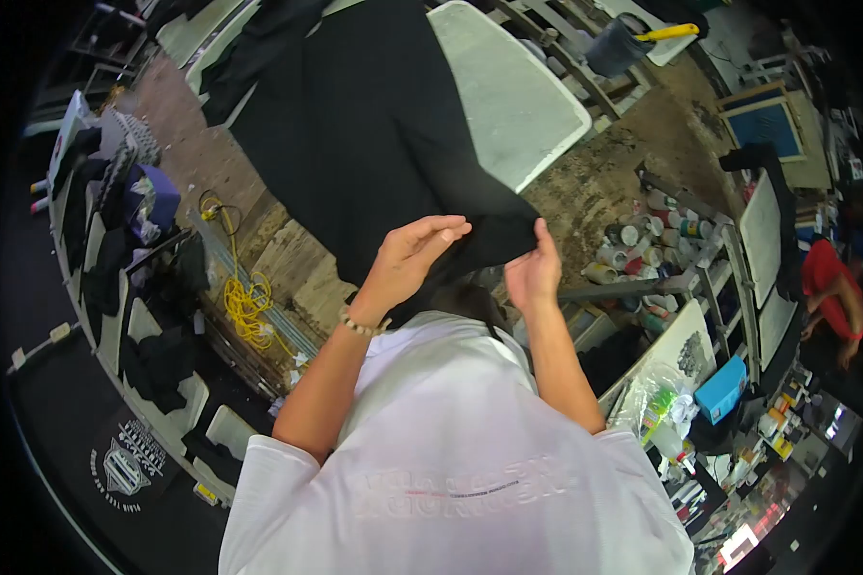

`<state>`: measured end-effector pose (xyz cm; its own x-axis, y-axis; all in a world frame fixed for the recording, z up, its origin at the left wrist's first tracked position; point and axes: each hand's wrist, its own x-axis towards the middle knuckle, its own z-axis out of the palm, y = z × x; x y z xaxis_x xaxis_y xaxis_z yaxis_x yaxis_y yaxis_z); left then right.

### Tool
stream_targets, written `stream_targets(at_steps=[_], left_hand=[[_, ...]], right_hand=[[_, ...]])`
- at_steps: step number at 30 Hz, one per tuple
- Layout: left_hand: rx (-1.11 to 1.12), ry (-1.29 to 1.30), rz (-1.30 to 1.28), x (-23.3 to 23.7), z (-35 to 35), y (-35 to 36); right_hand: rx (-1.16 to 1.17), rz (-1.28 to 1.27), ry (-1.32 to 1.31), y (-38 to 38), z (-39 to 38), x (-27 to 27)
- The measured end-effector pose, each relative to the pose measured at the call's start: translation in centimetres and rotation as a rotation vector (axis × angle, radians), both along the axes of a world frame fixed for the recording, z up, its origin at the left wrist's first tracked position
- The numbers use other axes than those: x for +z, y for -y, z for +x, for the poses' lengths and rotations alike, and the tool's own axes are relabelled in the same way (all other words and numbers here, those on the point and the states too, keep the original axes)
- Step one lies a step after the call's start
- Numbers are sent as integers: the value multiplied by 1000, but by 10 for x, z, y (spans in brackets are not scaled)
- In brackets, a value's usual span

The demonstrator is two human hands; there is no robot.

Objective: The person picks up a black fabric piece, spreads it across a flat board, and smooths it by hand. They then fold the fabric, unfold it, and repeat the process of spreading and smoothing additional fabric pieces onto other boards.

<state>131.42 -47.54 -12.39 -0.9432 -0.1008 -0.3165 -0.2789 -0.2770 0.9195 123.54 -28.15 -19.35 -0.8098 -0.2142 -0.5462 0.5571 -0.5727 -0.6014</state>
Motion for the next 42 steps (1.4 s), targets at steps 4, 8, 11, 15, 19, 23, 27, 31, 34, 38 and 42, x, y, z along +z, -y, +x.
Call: stream_targets(at_steps=[4,8,11,15,19,23,27,31,34,38,42], left_hand=[[-171,-366,-802,-10,-35,-54],[-284,-496,-1014,-7,-48,-104],[-328,-486,-1128,-4,-51,-116],[-367,-517,-1200,2,-54,-111],[-341,-541,-1240,1,-54,-108],[-194,-522,-1087,17,-73,-103],[-423,-602,-867,42,-106,-77],[-339,-710,-960,63,-116,-56],[-293,-590,-830,88,-112,-40],[-212,-668,-837,93,-108,-26],[-174,-652,-828,112,-104,-19]], right_hand=[[91,-325,60,-51,-27,44],[322,-723,0,-91,-28,43],[211,-587,17,-100,-27,59],[103,-479,84,-105,-24,65],[106,-434,89,-105,-24,67],[276,68,-26,-106,-18,55],[333,650,-508,-81,-22,77],[191,653,-566,-49,-19,89],[161,670,-565,-40,-19,88],[166,630,-623,-33,-22,78],[230,695,-754,-26,-25,84]])
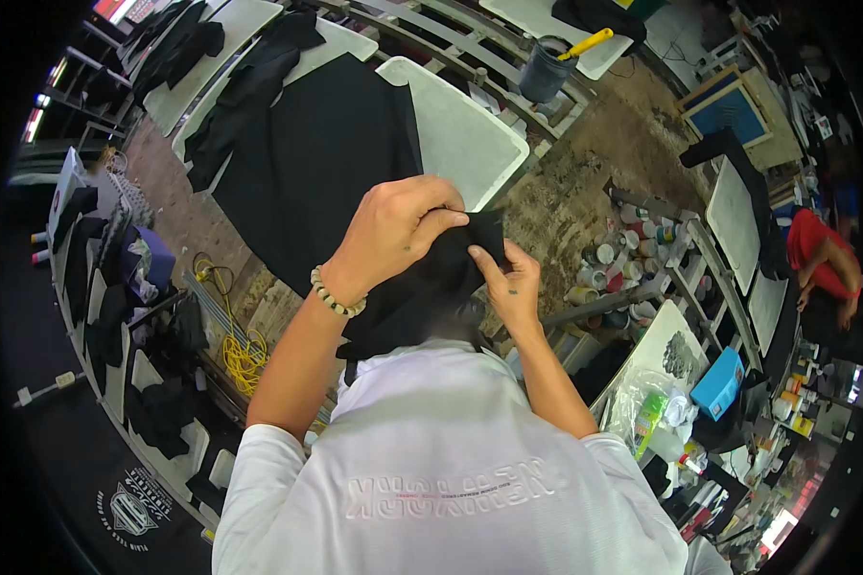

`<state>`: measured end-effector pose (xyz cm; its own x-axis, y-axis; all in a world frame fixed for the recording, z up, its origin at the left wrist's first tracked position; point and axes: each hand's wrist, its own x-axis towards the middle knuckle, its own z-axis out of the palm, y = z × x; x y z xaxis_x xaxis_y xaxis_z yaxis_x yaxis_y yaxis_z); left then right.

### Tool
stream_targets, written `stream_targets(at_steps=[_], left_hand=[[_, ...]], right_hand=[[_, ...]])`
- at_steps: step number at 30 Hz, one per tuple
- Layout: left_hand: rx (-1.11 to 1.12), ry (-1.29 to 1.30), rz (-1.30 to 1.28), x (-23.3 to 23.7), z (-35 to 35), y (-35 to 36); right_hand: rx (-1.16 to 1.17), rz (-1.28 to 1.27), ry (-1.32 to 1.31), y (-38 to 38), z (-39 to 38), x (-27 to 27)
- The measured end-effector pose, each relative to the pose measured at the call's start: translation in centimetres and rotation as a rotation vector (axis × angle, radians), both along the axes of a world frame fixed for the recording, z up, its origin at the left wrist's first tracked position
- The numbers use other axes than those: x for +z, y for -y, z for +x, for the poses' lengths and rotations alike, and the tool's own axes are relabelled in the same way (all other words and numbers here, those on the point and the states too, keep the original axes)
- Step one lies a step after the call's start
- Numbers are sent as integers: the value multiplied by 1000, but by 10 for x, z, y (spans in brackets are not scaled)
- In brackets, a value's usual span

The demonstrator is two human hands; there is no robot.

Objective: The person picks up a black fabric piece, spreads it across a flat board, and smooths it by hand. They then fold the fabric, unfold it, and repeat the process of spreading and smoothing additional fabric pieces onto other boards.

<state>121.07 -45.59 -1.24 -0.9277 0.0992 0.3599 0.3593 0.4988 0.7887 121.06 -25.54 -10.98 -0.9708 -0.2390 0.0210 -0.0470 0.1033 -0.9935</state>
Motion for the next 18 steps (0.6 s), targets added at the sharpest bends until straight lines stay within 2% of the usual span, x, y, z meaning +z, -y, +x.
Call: stream_targets(at_steps=[1,3,8,10,11,14,15,16,17,18], left_hand=[[13,-37,18,4,1,2],[24,6,16,11,5,10],[20,99,-7,32,14,17],[55,48,-127,31,14,18],[61,41,-132,34,15,18],[132,56,-59,46,22,15],[140,84,18,52,26,12],[147,110,95,57,30,9],[156,100,86,59,35,6],[137,107,122,60,40,5]], right_hand=[[9,-4,-5,1,0,3],[-38,-291,165,3,-2,13],[-63,-353,91,13,-12,30],[-3,-232,15,10,-18,26],[3,-238,8,6,-20,26],[97,-34,-112,-1,-22,52],[105,-43,-121,-3,-23,57],[150,-59,-240,-6,-25,61],[194,-75,-359,-8,-27,65],[208,-97,-369,-9,-26,73]])
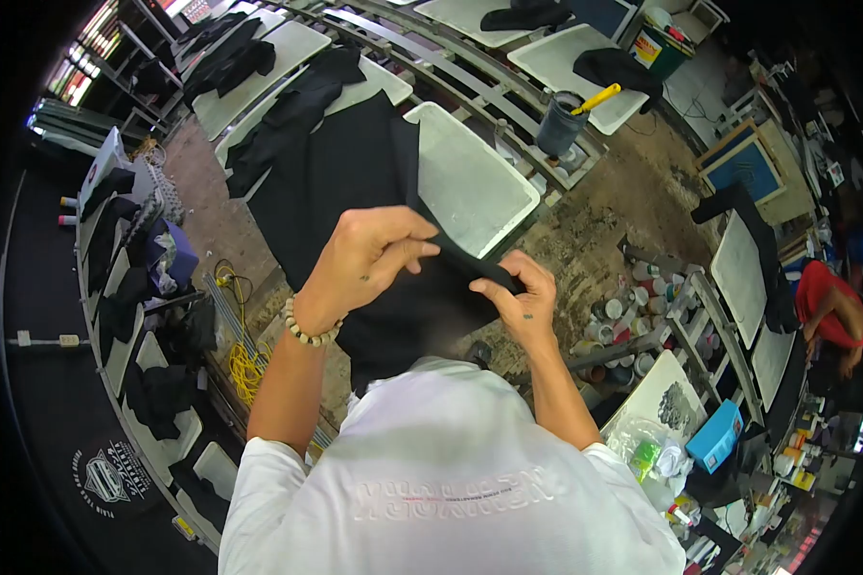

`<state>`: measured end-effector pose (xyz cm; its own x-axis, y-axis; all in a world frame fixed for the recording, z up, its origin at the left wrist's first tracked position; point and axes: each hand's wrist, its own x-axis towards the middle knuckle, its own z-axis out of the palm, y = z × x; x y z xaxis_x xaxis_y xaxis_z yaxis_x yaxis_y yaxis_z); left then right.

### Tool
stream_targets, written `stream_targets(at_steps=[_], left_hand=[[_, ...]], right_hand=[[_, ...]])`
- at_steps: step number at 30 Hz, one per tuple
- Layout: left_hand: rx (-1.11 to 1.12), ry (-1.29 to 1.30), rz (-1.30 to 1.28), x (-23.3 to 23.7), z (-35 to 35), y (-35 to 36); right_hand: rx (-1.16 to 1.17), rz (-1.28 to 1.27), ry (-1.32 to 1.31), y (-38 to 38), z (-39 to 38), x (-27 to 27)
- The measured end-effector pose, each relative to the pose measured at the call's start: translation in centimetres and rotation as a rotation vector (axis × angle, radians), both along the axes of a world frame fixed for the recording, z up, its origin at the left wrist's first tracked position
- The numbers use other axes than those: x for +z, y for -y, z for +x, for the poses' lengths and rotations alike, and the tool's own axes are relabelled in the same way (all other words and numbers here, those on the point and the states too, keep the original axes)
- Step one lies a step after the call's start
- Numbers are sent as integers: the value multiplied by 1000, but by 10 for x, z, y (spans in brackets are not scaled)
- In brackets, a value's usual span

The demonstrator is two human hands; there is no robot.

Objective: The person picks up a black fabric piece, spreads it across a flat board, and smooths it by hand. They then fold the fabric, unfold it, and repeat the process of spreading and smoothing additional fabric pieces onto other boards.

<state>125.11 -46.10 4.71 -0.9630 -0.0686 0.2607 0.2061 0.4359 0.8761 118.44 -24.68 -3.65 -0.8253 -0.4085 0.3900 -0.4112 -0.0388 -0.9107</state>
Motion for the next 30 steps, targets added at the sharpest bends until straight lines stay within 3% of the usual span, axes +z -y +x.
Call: stream_targets(at_steps=[3,5,7,9,11,14,16,19,21,23,25,27,29,30], left_hand=[[-39,-42,-24,3,14,0],[-14,-91,-187,6,25,0],[8,-108,-174,17,33,-7],[199,-123,86,38,45,-19],[323,-175,159,72,62,-24],[420,-342,112,112,87,-34],[456,-499,-4,138,103,-28],[495,-784,-242,191,133,12],[850,-943,-175,221,170,45],[862,-779,-554,281,160,32],[814,-761,-412,318,154,44],[683,-715,-131,340,142,74],[964,-601,184,324,156,191],[877,-518,-40,319,148,253]], right_hand=[[70,-72,26,-8,-4,-5],[105,-62,63,-19,-4,-3],[276,210,-36,-29,-3,12],[262,310,-137,-21,7,15],[220,311,83,-19,5,-8],[146,222,-106,-12,-10,-5],[156,189,-127,-11,-29,19],[94,169,-364,-10,-73,84],[54,62,-522,4,-106,128],[29,-95,-813,29,-145,177],[96,-89,-620,51,-176,224],[146,-115,-724,82,-202,273],[340,-20,-571,112,-190,314],[309,177,-582,128,-233,322]])
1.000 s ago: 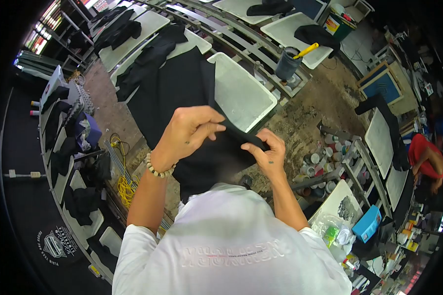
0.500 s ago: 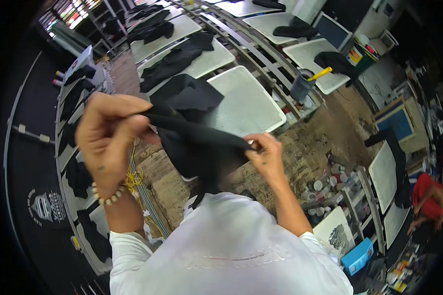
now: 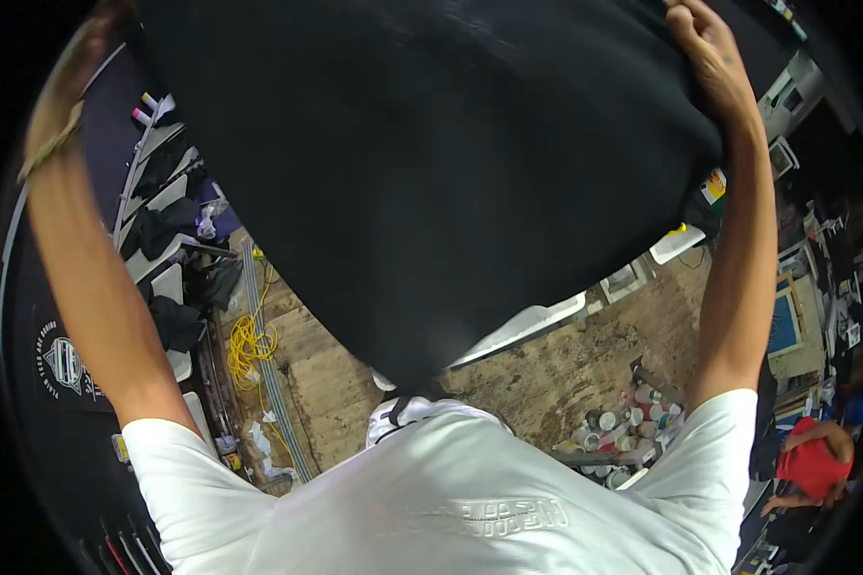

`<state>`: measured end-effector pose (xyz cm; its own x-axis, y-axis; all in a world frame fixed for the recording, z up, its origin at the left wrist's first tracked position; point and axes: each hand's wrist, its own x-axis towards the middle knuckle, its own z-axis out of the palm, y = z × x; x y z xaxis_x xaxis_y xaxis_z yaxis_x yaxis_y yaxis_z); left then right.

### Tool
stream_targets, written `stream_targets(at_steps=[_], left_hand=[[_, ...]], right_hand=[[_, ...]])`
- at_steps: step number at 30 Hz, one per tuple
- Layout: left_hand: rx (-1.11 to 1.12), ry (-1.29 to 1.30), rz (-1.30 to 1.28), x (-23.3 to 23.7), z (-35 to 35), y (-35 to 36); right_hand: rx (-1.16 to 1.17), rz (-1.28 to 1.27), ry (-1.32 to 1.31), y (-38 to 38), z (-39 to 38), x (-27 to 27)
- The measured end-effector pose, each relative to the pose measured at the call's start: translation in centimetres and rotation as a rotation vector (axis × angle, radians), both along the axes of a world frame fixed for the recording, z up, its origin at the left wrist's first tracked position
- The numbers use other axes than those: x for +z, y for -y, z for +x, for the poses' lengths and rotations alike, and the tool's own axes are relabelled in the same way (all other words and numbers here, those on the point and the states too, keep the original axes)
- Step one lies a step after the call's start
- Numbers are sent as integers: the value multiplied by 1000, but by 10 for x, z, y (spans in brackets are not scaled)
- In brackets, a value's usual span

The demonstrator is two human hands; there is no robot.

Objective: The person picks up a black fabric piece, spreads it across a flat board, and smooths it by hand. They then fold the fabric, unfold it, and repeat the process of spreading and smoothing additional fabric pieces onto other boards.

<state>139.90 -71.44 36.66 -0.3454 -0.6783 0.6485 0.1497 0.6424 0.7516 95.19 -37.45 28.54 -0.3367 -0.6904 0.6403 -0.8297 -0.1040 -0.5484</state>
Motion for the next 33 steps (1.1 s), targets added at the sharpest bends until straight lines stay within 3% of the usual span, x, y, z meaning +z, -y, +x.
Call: stream_targets(at_steps=[1,3,4,5,7,9,10,12,13,14,15,17,18,19,20,22,23,24,25,27,29,33], left_hand=[[-35,170,-173,-7,-12,57],[117,423,71,-54,-39,121],[67,401,226,-84,-53,126],[65,204,316,-118,-70,138],[46,193,425,-148,-81,164],[49,158,347,-141,-88,183],[-16,158,275,-127,-86,193],[-101,38,185,-90,-73,209],[-120,-87,155,-70,-65,212],[-130,-192,81,-50,-61,153],[-141,-292,8,-40,-61,90],[-365,-147,-74,-49,12,135],[-260,-184,-153,-65,22,111],[-156,-217,-232,-88,34,73],[-98,-306,-74,-108,40,39],[-56,-402,151,-159,48,-25],[-78,-406,221,-194,50,-53],[73,-375,305,-229,49,-82],[311,-400,363,-265,41,-102],[405,-403,515,-339,37,-137],[295,-212,669,-401,33,-170],[315,-155,936,-497,15,-220]], right_hand=[[133,231,76,15,-48,-2],[269,609,-39,64,-72,-5],[142,637,-125,85,-80,-17],[13,658,-207,104,-90,-32],[-17,654,-307,141,-113,-44],[-76,544,-419,170,-138,-34],[-45,344,-505,183,-154,-28],[-310,444,-426,189,-173,15],[-223,289,-140,164,-106,33],[-175,173,-325,158,-107,47],[-236,182,-286,144,-104,59],[-155,19,-374,111,-91,57],[22,-105,-438,99,-121,46],[-94,28,-530,68,-134,40],[73,-130,-441,53,-124,15],[120,-56,-344,9,-88,-36],[-66,37,-439,-12,-65,-56],[-46,-52,-511,-23,-44,-82],[-39,54,-417,-39,-41,-109],[-53,171,-222,-66,-39,-174],[-17,237,-89,-82,-34,-232],[-79,445,70,-109,-34,-341]])
